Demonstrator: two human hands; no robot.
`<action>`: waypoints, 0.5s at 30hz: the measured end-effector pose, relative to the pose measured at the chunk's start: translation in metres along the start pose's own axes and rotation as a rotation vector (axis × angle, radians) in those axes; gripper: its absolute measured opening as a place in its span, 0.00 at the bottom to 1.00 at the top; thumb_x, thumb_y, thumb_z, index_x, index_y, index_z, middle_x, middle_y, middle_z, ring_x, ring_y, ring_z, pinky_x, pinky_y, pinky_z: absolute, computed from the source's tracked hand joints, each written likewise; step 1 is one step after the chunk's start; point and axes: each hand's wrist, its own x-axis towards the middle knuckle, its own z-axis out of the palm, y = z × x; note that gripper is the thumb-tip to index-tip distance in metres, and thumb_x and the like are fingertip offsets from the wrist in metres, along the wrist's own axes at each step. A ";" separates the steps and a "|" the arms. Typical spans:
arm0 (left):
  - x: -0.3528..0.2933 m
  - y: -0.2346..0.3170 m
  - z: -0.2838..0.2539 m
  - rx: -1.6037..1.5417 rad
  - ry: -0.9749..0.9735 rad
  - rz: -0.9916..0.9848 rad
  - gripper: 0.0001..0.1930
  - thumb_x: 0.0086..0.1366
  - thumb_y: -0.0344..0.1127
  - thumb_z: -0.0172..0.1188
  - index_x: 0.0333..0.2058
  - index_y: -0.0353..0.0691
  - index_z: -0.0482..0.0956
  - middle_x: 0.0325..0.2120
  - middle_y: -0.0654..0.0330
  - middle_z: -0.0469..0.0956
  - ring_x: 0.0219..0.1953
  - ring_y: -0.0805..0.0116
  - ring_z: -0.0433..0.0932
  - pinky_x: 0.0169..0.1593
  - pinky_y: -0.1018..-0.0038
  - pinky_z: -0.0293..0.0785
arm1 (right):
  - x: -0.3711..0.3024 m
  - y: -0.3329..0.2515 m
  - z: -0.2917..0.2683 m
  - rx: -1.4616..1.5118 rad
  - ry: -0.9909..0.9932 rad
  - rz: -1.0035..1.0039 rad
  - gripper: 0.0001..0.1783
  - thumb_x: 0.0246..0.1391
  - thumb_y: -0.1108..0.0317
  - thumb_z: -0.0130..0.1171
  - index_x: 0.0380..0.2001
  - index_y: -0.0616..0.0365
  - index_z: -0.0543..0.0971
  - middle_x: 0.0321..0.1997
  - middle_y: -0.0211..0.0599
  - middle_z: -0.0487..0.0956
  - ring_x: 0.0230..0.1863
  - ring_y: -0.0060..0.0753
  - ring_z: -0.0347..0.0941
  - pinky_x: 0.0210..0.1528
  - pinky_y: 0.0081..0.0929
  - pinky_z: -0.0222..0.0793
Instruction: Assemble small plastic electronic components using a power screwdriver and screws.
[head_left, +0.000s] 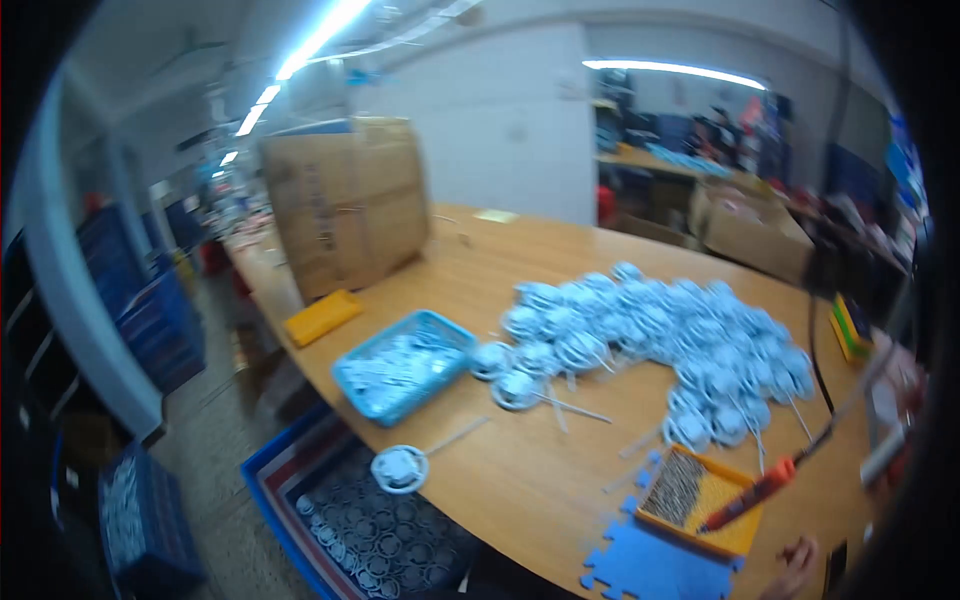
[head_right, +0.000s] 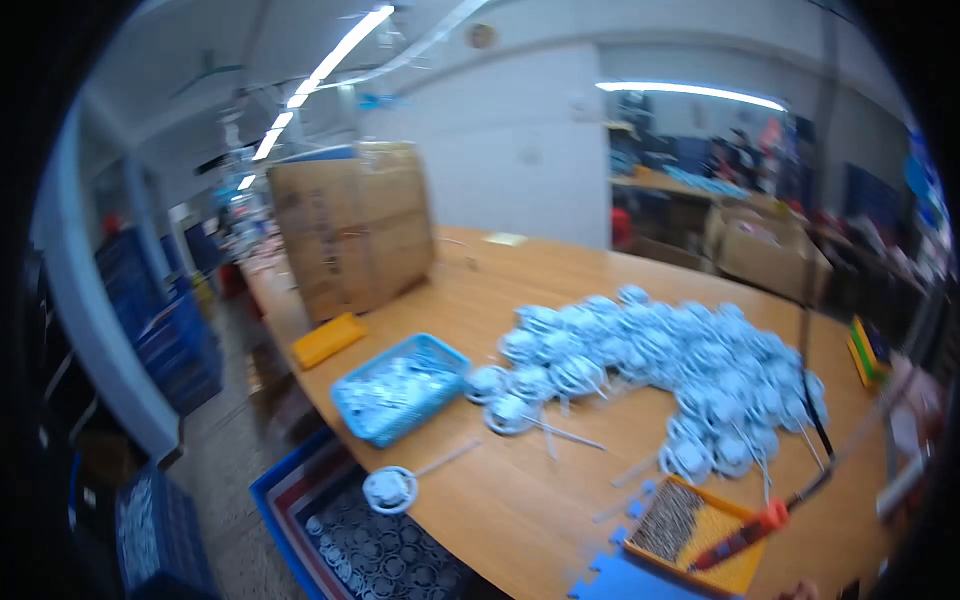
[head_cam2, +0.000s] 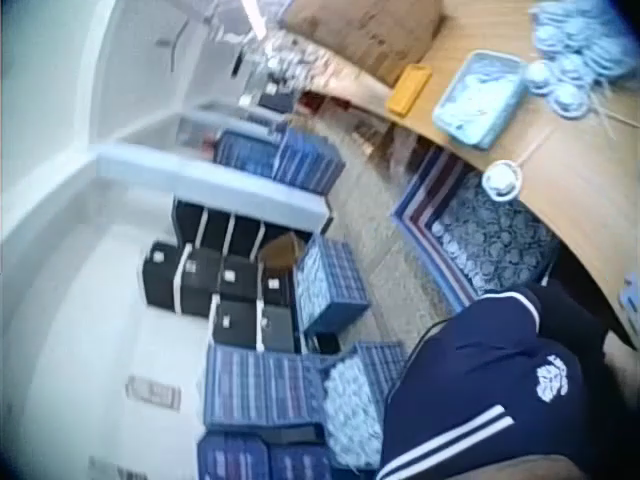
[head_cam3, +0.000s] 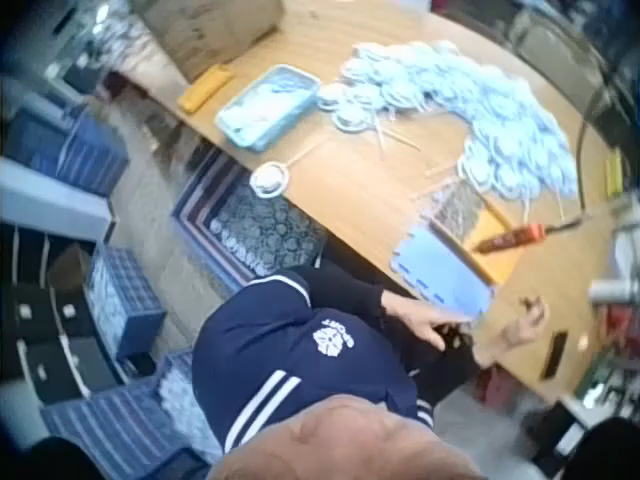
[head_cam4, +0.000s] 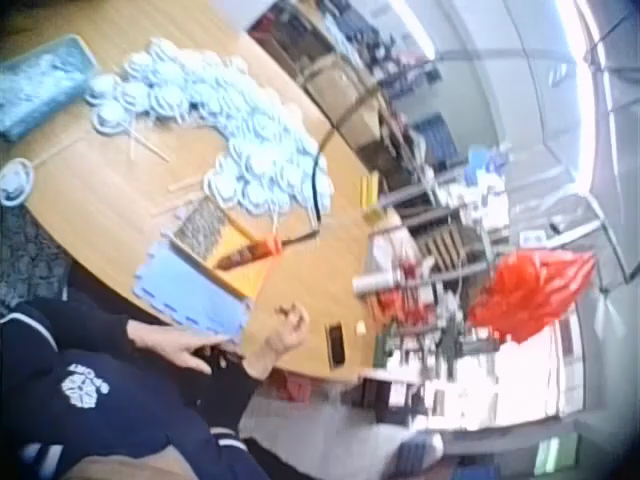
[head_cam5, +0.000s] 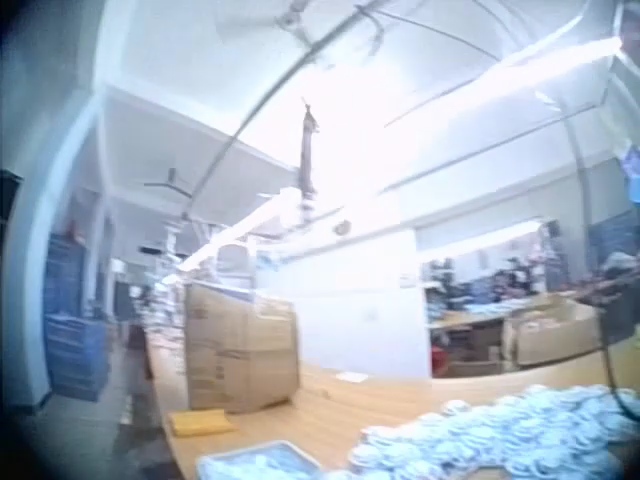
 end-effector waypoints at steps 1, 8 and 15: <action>-0.013 0.003 -0.010 0.129 0.042 -0.015 0.39 0.63 0.39 0.63 0.66 0.35 0.52 0.46 0.51 0.77 0.46 0.64 0.76 0.47 0.68 0.73 | -0.005 -0.041 0.032 -0.049 -0.059 0.026 0.18 0.63 0.58 0.52 0.46 0.63 0.76 0.35 0.36 0.76 0.32 0.31 0.74 0.36 0.27 0.70; -0.096 0.046 -0.065 0.796 0.632 -0.116 0.10 0.60 0.35 0.61 0.40 0.42 0.81 0.39 0.48 0.77 0.44 0.50 0.76 0.46 0.61 0.73 | 0.002 -0.110 0.107 0.517 -0.318 0.119 0.33 0.64 0.57 0.50 0.65 0.63 0.57 0.62 0.46 0.66 0.60 0.41 0.63 0.63 0.37 0.57; -0.202 0.049 -0.127 1.442 1.086 -0.522 0.33 0.62 0.46 0.59 0.63 0.44 0.62 0.62 0.48 0.58 0.66 0.51 0.55 0.66 0.49 0.49 | 0.002 -0.142 0.159 0.407 -0.734 -0.059 0.33 0.60 0.60 0.57 0.64 0.63 0.60 0.61 0.43 0.67 0.58 0.39 0.64 0.62 0.35 0.58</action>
